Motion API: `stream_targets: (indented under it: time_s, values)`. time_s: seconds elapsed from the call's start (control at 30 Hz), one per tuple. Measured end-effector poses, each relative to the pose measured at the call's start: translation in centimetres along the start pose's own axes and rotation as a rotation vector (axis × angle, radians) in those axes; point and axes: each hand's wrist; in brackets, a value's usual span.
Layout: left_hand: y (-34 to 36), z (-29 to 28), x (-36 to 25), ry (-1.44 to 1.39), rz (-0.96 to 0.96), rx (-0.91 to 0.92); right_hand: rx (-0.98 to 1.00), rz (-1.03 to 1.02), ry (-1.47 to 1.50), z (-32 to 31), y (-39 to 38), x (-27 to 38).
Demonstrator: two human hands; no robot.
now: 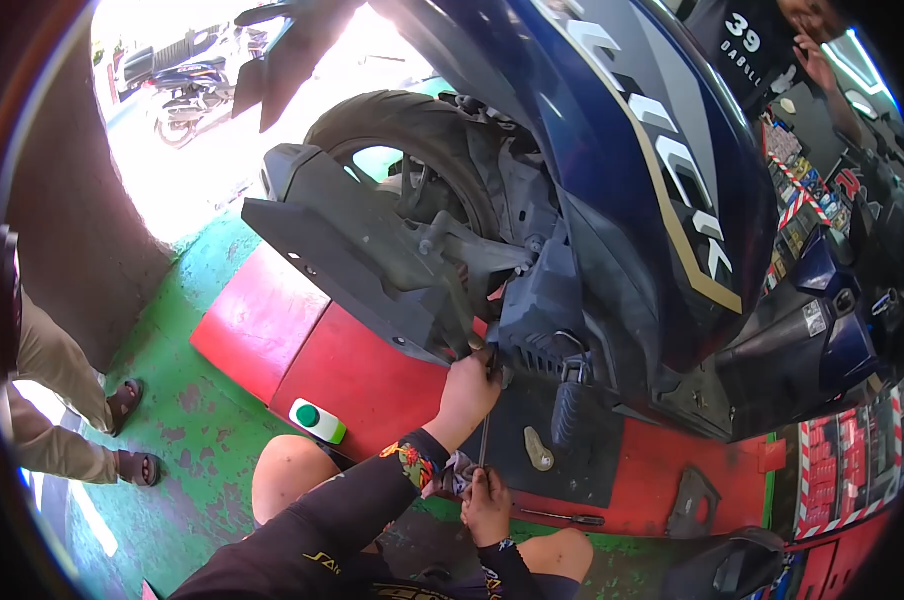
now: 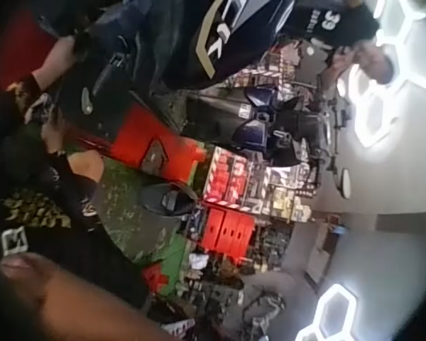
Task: Unscrewing and removing a side panel from a motorcycle.
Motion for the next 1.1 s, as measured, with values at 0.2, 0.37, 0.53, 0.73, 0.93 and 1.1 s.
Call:
stream_targets:
  time_s: [0.2,0.37,0.53,0.73,0.93,1.1]
  values:
    - [-0.1,0.3,-0.2,0.009,-0.037,-0.043,0.036,0.044,0.051,1.5,-0.5,1.4]
    - [-0.2,0.1,-0.2,0.059,-0.055,-0.067,0.074,0.105,0.092,1.1,-0.7,2.1]
    - [0.0,-0.4,-0.4,0.034,-0.020,-0.031,0.072,0.096,0.162,1.1,-0.3,2.0]
    - [0.1,-1.6,-2.1,-0.099,-0.068,-0.073,0.067,0.086,0.216,1.4,0.6,1.9]
    - [3.1,-3.4,-4.9,-0.001,0.389,-0.154,0.085,0.035,0.294,2.6,1.0,1.5]
    - [8.1,-5.1,-6.8,-0.001,0.791,-0.082,0.103,-0.046,0.367,4.7,1.0,0.9]
Point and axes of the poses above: each hand's wrist, its own y-axis towards the middle knuckle, its own z-axis out of the palm, x = y × z, and after that the axes turned 10 degrees about -y, right-handed
